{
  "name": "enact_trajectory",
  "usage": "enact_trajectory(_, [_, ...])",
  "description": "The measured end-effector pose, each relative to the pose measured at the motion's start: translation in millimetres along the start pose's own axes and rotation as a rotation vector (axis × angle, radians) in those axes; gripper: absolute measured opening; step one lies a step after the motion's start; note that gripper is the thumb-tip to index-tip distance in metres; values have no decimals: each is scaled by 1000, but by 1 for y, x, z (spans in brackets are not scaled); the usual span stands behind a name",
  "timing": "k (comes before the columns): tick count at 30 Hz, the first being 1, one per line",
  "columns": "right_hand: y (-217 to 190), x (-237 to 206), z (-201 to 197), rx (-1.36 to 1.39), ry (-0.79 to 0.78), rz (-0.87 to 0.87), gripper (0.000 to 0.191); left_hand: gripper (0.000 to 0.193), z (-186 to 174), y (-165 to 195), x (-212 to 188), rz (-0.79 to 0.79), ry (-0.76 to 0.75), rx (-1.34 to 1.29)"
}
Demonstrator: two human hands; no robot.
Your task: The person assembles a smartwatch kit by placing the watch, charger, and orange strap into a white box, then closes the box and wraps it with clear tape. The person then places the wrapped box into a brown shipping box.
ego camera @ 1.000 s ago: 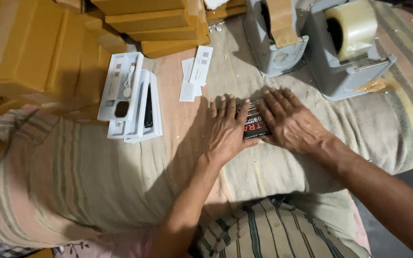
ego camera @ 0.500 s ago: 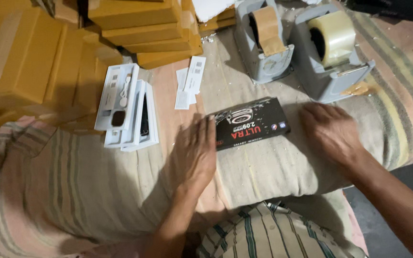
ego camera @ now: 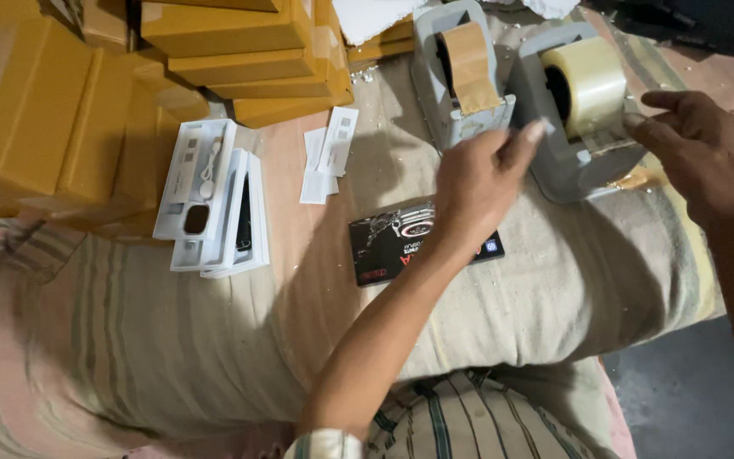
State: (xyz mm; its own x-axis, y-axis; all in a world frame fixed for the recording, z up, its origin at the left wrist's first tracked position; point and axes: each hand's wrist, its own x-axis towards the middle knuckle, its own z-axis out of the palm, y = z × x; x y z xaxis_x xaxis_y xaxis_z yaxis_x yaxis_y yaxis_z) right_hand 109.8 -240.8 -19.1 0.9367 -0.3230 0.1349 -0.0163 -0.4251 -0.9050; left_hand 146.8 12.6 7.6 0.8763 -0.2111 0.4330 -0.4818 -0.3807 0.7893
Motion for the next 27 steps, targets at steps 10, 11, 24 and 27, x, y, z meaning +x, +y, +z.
enact_trajectory(10, [-32,9,0,-11,-20,78,67,66,89,-29,76,-366,-200,-244])
enact_trajectory(11, [-41,10,-2,-47,4,38,66,65,90,-32,78,-361,-186,-273])
enact_trajectory(24, [-48,-70,-8,76,108,125,64,55,64,-18,35,-406,-319,-435])
enact_trajectory(27, [-37,-72,-5,133,120,147,65,53,58,-7,15,-398,-149,-483])
